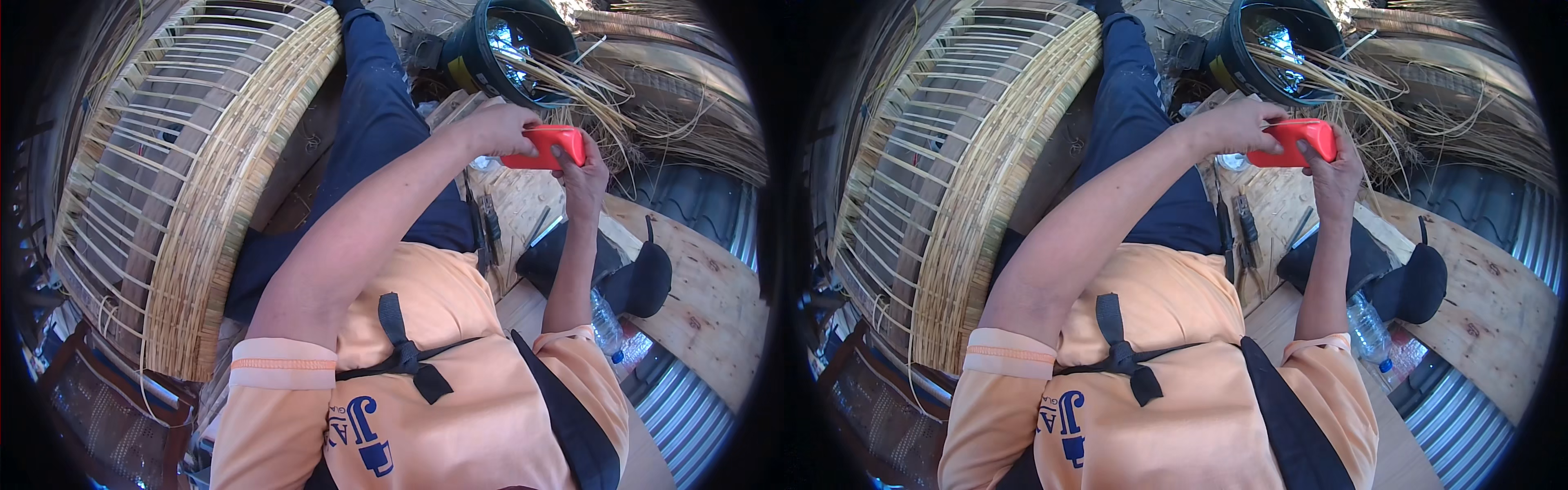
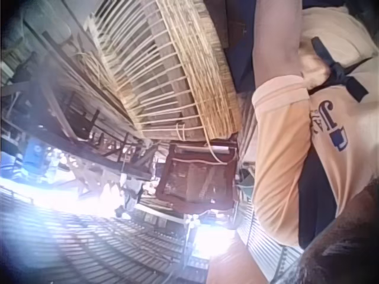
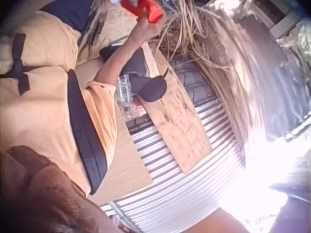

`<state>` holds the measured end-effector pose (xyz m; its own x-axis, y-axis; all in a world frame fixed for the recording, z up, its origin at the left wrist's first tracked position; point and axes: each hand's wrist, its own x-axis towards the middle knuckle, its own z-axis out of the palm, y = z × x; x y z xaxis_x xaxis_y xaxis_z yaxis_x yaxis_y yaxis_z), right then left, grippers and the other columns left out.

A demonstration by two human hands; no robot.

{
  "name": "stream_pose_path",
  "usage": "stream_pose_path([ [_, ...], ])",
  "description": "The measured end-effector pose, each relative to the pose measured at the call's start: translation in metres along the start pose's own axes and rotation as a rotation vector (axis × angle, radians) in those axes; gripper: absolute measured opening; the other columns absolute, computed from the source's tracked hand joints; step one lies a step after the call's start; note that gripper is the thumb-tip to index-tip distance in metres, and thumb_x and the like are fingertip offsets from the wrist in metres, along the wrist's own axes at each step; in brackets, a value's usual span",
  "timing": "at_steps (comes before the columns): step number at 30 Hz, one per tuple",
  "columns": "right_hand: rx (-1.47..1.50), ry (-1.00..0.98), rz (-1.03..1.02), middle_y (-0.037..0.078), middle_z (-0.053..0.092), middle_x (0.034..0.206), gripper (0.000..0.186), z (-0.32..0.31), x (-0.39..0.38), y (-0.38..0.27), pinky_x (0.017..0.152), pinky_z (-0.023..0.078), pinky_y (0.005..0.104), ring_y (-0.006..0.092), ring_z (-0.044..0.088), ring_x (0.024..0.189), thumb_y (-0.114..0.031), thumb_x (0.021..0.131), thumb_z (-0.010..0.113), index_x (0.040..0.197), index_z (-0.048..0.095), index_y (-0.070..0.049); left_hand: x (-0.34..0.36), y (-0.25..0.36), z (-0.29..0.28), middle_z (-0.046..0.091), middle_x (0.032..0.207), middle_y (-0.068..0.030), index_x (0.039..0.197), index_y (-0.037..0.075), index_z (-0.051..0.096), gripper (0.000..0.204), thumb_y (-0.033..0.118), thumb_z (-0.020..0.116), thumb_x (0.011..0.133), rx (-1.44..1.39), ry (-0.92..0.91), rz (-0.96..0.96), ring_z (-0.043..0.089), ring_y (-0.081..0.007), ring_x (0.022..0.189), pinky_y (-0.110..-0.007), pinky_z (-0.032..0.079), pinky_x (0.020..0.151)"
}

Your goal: The person is weaving thin bamboo strips onto a cage frame and applying glue to secure them.

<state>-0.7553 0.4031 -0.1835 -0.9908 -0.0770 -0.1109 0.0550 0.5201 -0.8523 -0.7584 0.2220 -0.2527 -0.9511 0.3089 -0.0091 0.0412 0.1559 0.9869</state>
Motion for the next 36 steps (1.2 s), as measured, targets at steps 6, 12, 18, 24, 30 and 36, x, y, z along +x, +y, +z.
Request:
stream_pose_path([
  [6, -0.045, -0.013, -0.029, 0.002, 0.061, 0.094, 0.046, 0.005, 0.000, -0.005, 0.056, 0.049, 0.0196, 0.0074, 0.057, 0.074, -0.015, 0.076, 0.076, 0.117, 0.058, -0.004, 0.014, 0.018, -0.007, 0.068, 0.093, -0.0127, 0.109, 0.003, 0.063, 0.043, 0.017, 0.075, 0.071, 0.053, -0.230, -0.151, 0.063, -0.0211, 0.084, -0.033, 0.049, 0.076],
  [12, -0.078, -0.026, -0.041, 0.002, 0.061, 0.094, 0.046, 0.002, 0.000, -0.005, 0.057, 0.047, 0.0190, 0.0064, 0.056, 0.074, -0.016, 0.077, 0.076, 0.117, 0.058, -0.005, 0.016, 0.008, -0.002, 0.065, 0.069, -0.0079, 0.097, 0.005, 0.067, 0.034, 0.024, 0.076, 0.070, -0.083, -0.268, -0.207, 0.063, -0.0194, 0.061, -0.032, 0.048, 0.057],
  [18, -0.110, -0.048, -0.081, 0.001, 0.061, 0.093, 0.042, 0.008, 0.000, -0.007, 0.059, 0.046, 0.0195, 0.0063, 0.055, 0.075, -0.014, 0.078, 0.074, 0.116, 0.058, -0.006, 0.015, 0.007, -0.005, 0.066, 0.071, -0.0079, 0.097, 0.007, 0.068, 0.033, 0.026, 0.075, 0.070, 0.069, -0.214, -0.152, 0.064, -0.0190, 0.061, -0.032, 0.048, 0.059],
  [24, -0.152, -0.050, -0.136, 0.002, 0.061, 0.096, 0.041, 0.009, 0.002, -0.006, 0.064, 0.047, 0.0208, 0.0076, 0.055, 0.077, -0.013, 0.078, 0.073, 0.115, 0.058, -0.005, 0.011, 0.013, -0.007, 0.067, 0.071, -0.0071, 0.096, 0.009, 0.068, 0.032, 0.027, 0.074, 0.071, 0.027, -0.221, -0.254, 0.065, -0.0174, 0.062, -0.033, 0.049, 0.063],
  [30, -0.183, -0.031, -0.162, 0.003, 0.062, 0.098, 0.044, 0.007, 0.005, -0.002, 0.067, 0.048, 0.0219, 0.0087, 0.056, 0.080, -0.012, 0.078, 0.074, 0.118, 0.057, -0.004, 0.010, 0.009, -0.003, 0.067, 0.070, -0.0080, 0.092, 0.010, 0.069, 0.027, 0.027, 0.072, 0.071, 0.120, -0.155, -0.157, 0.066, -0.0200, 0.064, -0.032, 0.049, 0.067],
  [36, -0.142, -0.023, -0.078, 0.003, 0.062, 0.096, 0.046, 0.007, 0.005, -0.002, 0.063, 0.048, 0.0212, 0.0081, 0.056, 0.076, -0.012, 0.077, 0.075, 0.118, 0.057, -0.004, 0.009, 0.007, -0.001, 0.068, 0.082, -0.0126, 0.092, 0.010, 0.069, 0.028, 0.029, 0.071, 0.071, 0.238, -0.088, -0.073, 0.066, -0.0270, 0.082, -0.036, 0.049, 0.075],
])
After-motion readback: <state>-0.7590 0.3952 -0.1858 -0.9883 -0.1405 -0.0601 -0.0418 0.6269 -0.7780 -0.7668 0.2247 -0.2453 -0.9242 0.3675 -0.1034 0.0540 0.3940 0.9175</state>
